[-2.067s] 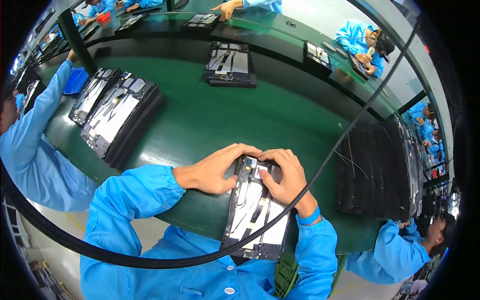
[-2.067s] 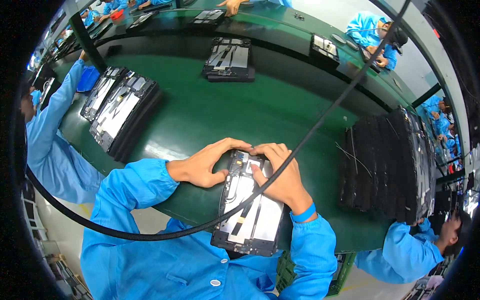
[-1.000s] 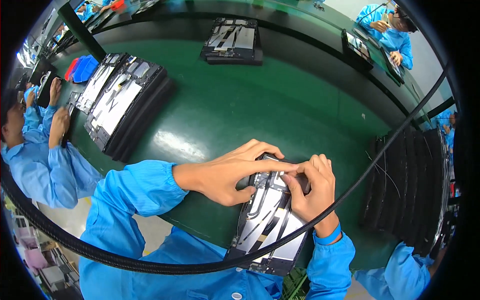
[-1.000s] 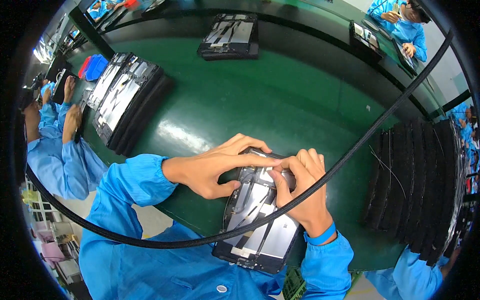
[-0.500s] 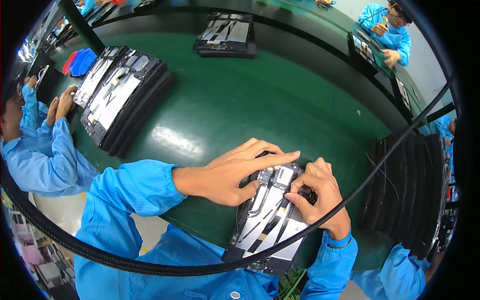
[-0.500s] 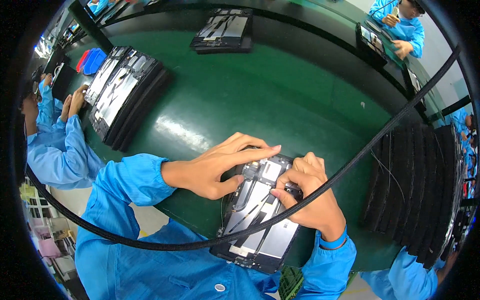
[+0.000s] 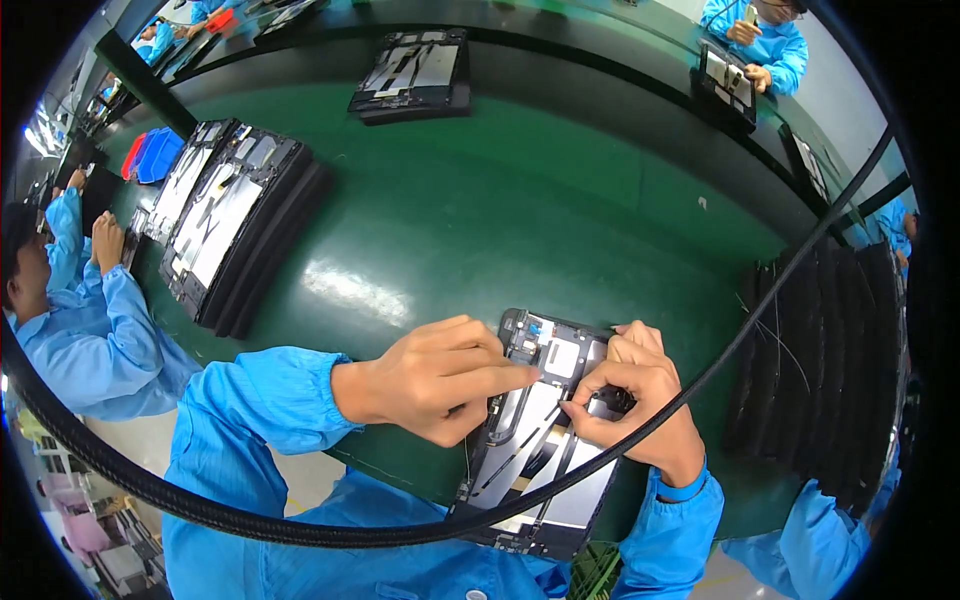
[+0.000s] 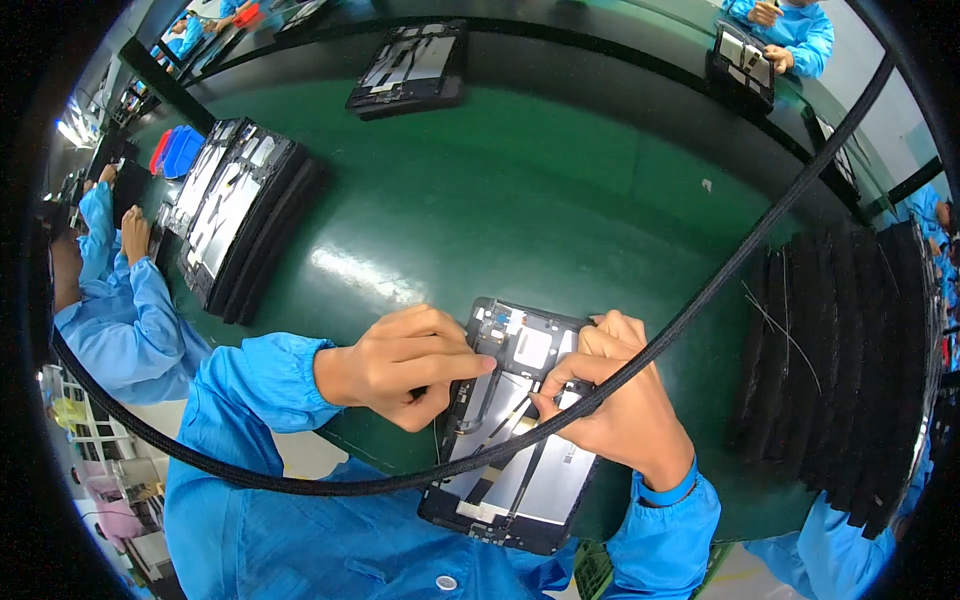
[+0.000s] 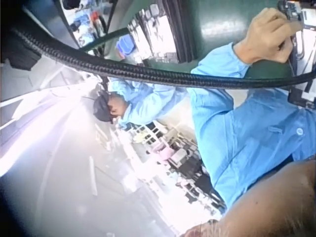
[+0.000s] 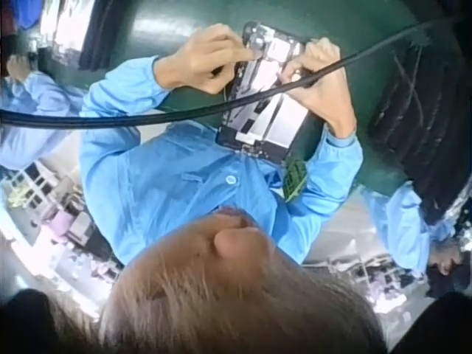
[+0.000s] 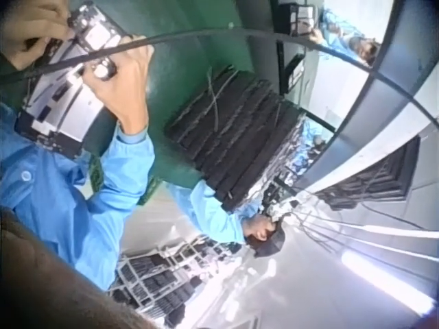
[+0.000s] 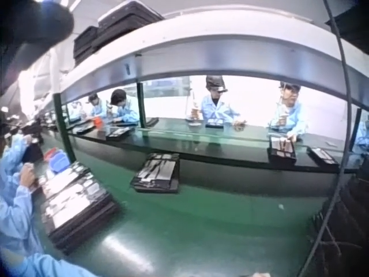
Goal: The person assembles an electronic device by hand, connecting electronic components and a ribbon cable to a tablet screen and device housing.
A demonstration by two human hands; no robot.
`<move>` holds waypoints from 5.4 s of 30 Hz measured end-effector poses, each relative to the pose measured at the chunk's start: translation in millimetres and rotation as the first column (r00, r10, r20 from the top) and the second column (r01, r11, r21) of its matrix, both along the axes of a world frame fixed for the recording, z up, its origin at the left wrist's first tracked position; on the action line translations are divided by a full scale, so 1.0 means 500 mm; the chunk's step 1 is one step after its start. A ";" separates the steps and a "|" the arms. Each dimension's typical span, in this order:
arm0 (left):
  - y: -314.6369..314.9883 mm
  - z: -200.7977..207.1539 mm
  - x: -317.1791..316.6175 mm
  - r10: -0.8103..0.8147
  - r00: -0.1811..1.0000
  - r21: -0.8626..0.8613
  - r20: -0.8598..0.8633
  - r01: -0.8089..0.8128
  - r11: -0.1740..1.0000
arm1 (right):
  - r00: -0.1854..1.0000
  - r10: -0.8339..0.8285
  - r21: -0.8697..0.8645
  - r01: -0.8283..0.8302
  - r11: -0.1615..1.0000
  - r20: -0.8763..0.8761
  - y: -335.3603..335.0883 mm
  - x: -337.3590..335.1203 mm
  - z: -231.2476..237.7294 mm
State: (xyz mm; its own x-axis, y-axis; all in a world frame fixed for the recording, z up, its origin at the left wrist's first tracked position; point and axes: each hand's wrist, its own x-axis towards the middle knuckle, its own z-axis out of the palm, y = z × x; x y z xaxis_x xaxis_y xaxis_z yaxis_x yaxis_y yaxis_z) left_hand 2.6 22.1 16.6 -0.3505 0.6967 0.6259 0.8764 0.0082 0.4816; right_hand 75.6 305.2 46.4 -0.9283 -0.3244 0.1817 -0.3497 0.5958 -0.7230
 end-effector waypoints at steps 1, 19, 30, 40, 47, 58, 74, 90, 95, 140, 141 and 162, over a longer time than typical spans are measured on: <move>0.002 0.007 0.005 0.015 0.999 -0.009 -0.028 -0.015 1.000 | 1.000 0.010 -0.006 -0.010 1.000 -0.008 0.001 -0.001 -0.001; 0.005 0.011 0.050 0.027 0.934 -0.156 -0.357 -0.088 0.984 | 0.993 -0.083 0.089 0.090 0.992 -0.081 0.022 0.031 0.032; 0.071 0.014 -0.021 -0.404 0.900 -0.164 -0.164 0.379 0.911 | 0.900 -0.179 -0.091 0.232 0.968 0.397 0.073 0.050 0.053; 0.076 0.050 0.070 -0.320 0.944 -0.216 0.083 0.331 0.919 | 0.757 -0.017 -0.311 0.288 0.906 0.653 0.109 0.050 0.021; 0.113 0.044 0.112 -0.395 0.812 -0.132 0.429 0.489 0.862 | 0.750 -0.008 -0.326 0.297 0.898 0.662 0.113 0.051 0.012; 0.135 0.044 0.127 -0.081 0.996 -0.345 -0.037 0.064 0.937 | 0.763 0.011 -0.361 0.293 0.886 0.647 0.118 0.056 -0.012; 0.144 0.048 0.113 -0.142 0.990 -0.384 -0.008 0.128 0.914 | 0.751 0.015 -0.348 0.289 0.892 0.660 0.114 0.046 0.006; 0.151 0.051 0.117 -0.151 0.980 -0.422 -0.129 0.084 0.902 | 0.927 -0.192 -0.288 0.289 0.913 0.321 0.091 0.037 -0.022; 0.152 0.050 0.117 -0.102 0.976 -0.410 -0.193 0.014 0.912 | 0.951 -0.182 -0.291 0.253 0.923 0.251 0.086 0.026 -0.044; 0.146 0.027 0.105 -0.126 0.979 -0.358 -0.159 0.062 0.932 | 0.653 0.040 -0.325 0.323 0.889 0.756 0.096 0.040 0.026; 0.146 0.025 0.106 -0.120 0.977 -0.350 -0.178 0.051 0.935 | 0.649 0.042 -0.322 0.319 0.892 0.759 0.095 0.041 0.026; -0.018 0.030 0.027 0.279 0.889 -0.324 0.363 -0.160 0.933 | 0.686 -0.109 -0.219 0.373 0.902 0.720 0.071 0.041 0.026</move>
